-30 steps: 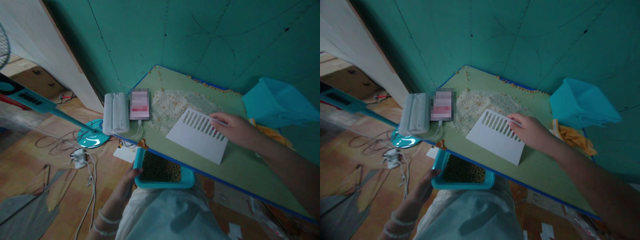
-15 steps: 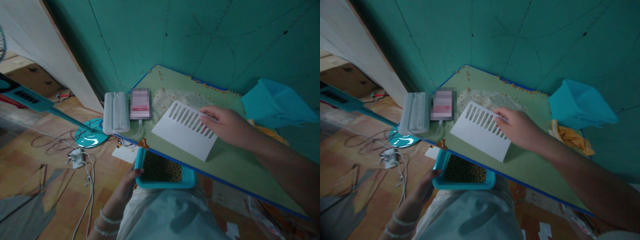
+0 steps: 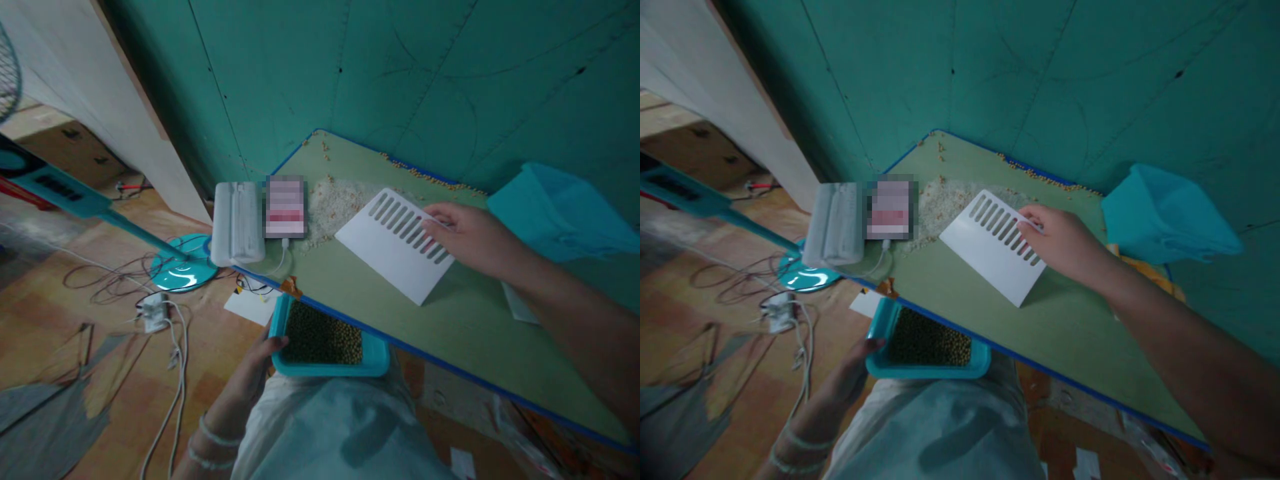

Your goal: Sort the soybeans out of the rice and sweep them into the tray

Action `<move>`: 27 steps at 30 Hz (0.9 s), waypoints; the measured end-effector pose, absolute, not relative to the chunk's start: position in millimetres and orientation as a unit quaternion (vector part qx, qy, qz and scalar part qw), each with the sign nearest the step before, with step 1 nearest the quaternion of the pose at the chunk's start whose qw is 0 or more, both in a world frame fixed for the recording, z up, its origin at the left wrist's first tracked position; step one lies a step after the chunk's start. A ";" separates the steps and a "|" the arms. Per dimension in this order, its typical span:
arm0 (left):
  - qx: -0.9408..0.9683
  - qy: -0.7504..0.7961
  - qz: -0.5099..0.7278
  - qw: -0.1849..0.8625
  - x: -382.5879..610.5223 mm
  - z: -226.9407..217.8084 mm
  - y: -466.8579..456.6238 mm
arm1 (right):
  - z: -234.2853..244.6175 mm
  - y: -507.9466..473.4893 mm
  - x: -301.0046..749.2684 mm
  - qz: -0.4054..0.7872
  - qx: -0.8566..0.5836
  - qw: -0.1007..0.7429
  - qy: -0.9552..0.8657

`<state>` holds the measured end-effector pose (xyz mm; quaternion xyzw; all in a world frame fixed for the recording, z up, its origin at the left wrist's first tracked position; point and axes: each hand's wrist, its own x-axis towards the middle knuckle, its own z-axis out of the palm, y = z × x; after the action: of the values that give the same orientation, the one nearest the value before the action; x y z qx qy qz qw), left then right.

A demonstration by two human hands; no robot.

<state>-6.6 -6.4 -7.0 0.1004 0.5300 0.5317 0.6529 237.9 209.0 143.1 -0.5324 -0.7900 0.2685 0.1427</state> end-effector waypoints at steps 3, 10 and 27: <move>0.100 0.528 0.524 0.660 -5.0 -5.7 -4.8 | 145.2 209.9 241.6 0.281 -0.536 0.156 -0.781; 0.101 0.526 0.537 0.652 -0.4 0.9 -3.8 | 151.2 206.4 230.6 0.277 -0.500 0.183 -0.800; 0.099 0.543 0.523 0.649 -3.3 2.4 -5.6 | 158.7 211.0 212.2 0.166 -0.441 0.156 -0.868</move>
<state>-3.3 -5.6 2.4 0.0988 0.5428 0.5232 0.6495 212.2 211.0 158.7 -0.4407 -0.8684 0.1657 0.1556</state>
